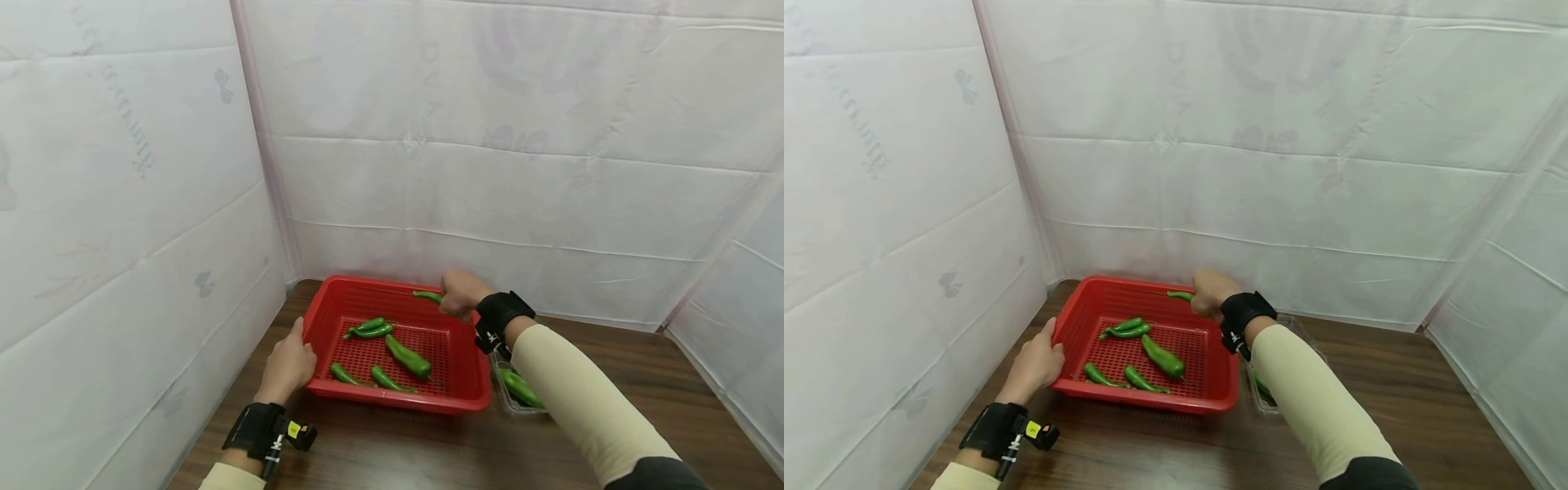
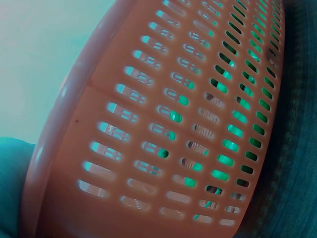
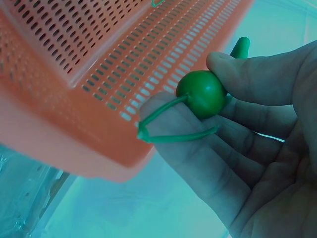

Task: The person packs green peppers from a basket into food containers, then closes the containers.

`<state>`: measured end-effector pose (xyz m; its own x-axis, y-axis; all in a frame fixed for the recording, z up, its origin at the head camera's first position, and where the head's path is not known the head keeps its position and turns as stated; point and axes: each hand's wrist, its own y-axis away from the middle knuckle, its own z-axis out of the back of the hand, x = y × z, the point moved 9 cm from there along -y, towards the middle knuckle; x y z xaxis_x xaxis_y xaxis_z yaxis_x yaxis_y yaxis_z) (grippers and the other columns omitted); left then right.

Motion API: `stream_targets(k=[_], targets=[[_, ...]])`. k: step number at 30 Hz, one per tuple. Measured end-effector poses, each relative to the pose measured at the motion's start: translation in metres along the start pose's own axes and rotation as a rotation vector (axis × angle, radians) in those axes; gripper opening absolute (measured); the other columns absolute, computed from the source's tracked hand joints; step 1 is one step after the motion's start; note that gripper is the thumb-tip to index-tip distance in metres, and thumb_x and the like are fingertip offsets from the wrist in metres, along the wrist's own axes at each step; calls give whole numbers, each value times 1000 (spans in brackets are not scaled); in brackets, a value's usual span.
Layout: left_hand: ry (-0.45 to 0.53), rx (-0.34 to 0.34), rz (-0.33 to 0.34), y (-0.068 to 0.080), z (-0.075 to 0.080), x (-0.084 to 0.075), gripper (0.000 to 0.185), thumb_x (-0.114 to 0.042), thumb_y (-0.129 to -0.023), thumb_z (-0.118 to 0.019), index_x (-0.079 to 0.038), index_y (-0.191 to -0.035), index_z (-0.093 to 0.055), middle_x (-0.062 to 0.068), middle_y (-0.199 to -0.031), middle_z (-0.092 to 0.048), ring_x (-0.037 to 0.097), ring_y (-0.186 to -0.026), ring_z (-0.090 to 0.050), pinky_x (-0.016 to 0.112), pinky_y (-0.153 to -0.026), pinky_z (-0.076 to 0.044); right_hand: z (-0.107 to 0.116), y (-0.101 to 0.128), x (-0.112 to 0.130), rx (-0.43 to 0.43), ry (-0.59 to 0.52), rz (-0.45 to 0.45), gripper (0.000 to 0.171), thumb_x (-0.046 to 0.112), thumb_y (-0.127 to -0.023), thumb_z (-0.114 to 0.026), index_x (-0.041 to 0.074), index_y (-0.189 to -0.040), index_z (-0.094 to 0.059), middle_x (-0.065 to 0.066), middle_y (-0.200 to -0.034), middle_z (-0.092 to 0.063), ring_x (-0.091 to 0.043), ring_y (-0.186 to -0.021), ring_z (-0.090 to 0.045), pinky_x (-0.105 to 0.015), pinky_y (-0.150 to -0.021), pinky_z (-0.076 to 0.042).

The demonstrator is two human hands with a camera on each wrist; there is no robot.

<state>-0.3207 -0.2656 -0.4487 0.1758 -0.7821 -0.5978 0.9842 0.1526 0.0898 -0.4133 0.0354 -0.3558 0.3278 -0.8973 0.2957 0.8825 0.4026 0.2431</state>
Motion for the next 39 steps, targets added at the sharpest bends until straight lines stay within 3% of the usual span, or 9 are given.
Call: stream_targets(k=[6, 12, 19, 26, 31, 39], targets=[[3, 7, 4, -2, 1, 1, 70, -12, -104, -45, 1, -165, -15, 37, -138, -58, 34, -96, -65, 54, -84, -54, 3, 4, -10, -20, 5, -14, 52, 7, -93, -71, 16, -46, -51, -4, -46, -59, -17, -43, -59, -25, -50, -42], [5, 18, 7, -2, 1, 2, 70, -12, -104, -45, 1, -165, -14, 37, -136, -59, 32, -92, -64, 51, -81, -54, 8, 8, -17, -62, 26, 19, 55, 5, -89, -72, 19, -44, -43, 6, -41, -43, -10, -38, -49, -22, -47, -32], [12, 16, 1, -3, 1, 1, 71, -12, -104, -46, 1, -165, -14, 36, -134, -61, 31, -89, -63, 49, -78, -53, 14, 17, -33, -73, -7, 29, 57, 0, -87, -68, 21, -43, -38, 3, -40, -47, -18, -41, -60, -23, -48, -35], [17, 21, -5, 0, -1, 1, 70, -11, -104, -44, 1, -165, -14, 37, -138, -59, 33, -94, -65, 51, -80, -54, 14, 31, -60, -63, -48, -6, 59, 0, -89, -67, 21, -45, -34, 6, -40, -39, -13, -38, -53, -24, -49, -34], [17, 14, -16, 0, 0, 0, 70, -11, -104, -44, 3, -165, -14, 38, -137, -58, 34, -93, -65, 51, -80, -54, 16, 40, -78, -86, -45, -40, 59, 2, -91, -70, 20, -45, -38, 4, -41, -43, -14, -40, -57, -24, -51, -41], [10, 14, -25, -1, -2, -1, 70, -11, -103, -45, 4, -164, -15, 38, -135, -60, 34, -94, -65, 52, -81, -54, 13, 52, -97, -83, -48, -72, 60, 1, -91, -67, 23, -45, -35, 7, -40, -40, -14, -39, -58, -24, -50, -37]])
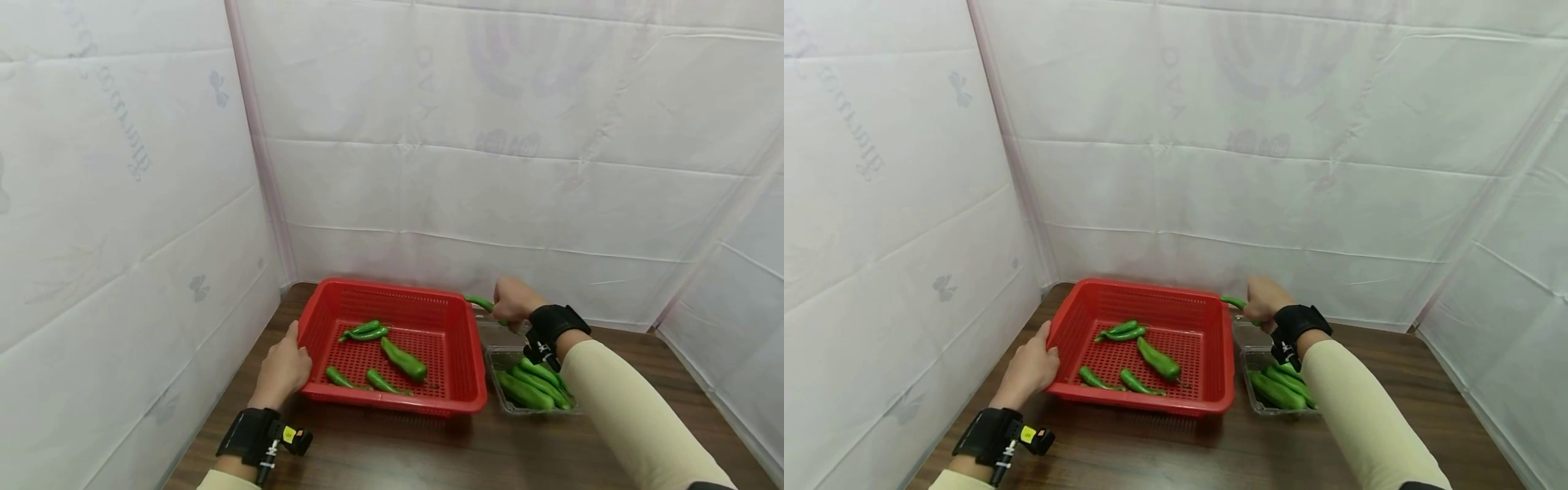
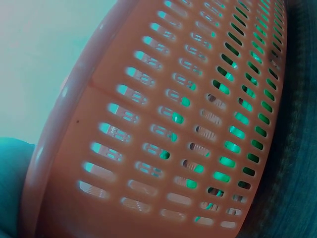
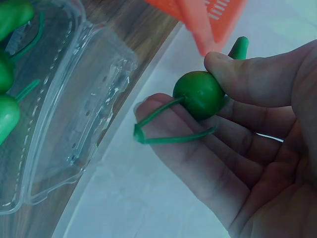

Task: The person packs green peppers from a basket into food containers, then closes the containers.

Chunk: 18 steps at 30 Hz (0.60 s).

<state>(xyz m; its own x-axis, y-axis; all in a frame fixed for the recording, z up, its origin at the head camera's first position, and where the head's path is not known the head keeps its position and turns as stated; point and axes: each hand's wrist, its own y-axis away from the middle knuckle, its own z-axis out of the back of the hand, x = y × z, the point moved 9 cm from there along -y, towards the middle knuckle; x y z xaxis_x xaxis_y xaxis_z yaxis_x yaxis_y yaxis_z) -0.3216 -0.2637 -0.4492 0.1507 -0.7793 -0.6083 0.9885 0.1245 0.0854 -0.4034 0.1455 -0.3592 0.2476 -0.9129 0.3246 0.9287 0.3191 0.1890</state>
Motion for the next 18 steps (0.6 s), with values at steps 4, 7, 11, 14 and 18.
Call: stream_targets(k=[4, 7, 11, 14, 18], targets=[[5, 5, 13, -1, -1, 0, 70, -11, -104, -45, 3, -165, -14, 38, -137, -59, 33, -93, -65, 51, -80, -54, -1, 2, -11, 12, -15, -14, 58, 2, -92, -66, 22, -47, -35, 7, -41, -38, -13, -39, -56, -25, -50, -38], [6, 9, 26, -2, -2, 1, 70, -12, -105, -45, 2, -165, -13, 37, -140, -57, 33, -96, -64, 51, -82, -54, -2, 4, -19, 25, -18, -24, 58, 1, -92, -66, 21, -47, -35, 7, -42, -36, -11, -38, -51, -25, -50, -36], [6, 10, 29, -2, -2, 1, 70, -12, -105, -45, 2, -165, -13, 37, -142, -56, 33, -97, -64, 52, -82, -54, -1, 8, -29, 26, -12, -35, 57, 1, -91, -67, 21, -47, -36, 6, -41, -39, -10, -38, -49, -25, -50, -35], [8, 9, 26, -2, -2, 1, 70, -11, -105, -45, 2, -165, -13, 37, -141, -56, 34, -98, -64, 53, -83, -54, 0, 12, -36, 18, -8, -40, 58, 0, -90, -67, 22, -48, -34, 6, -42, -36, -9, -37, -47, -25, -49, -34], [6, 10, 21, -2, -2, 1, 69, -11, -105, -44, 2, -165, -13, 37, -142, -56, 35, -101, -64, 54, -85, -54, -2, 18, -43, 5, 7, -46, 58, -1, -89, -66, 23, -51, -29, 8, -47, -26, -8, -39, -34, -26, -51, -27]])
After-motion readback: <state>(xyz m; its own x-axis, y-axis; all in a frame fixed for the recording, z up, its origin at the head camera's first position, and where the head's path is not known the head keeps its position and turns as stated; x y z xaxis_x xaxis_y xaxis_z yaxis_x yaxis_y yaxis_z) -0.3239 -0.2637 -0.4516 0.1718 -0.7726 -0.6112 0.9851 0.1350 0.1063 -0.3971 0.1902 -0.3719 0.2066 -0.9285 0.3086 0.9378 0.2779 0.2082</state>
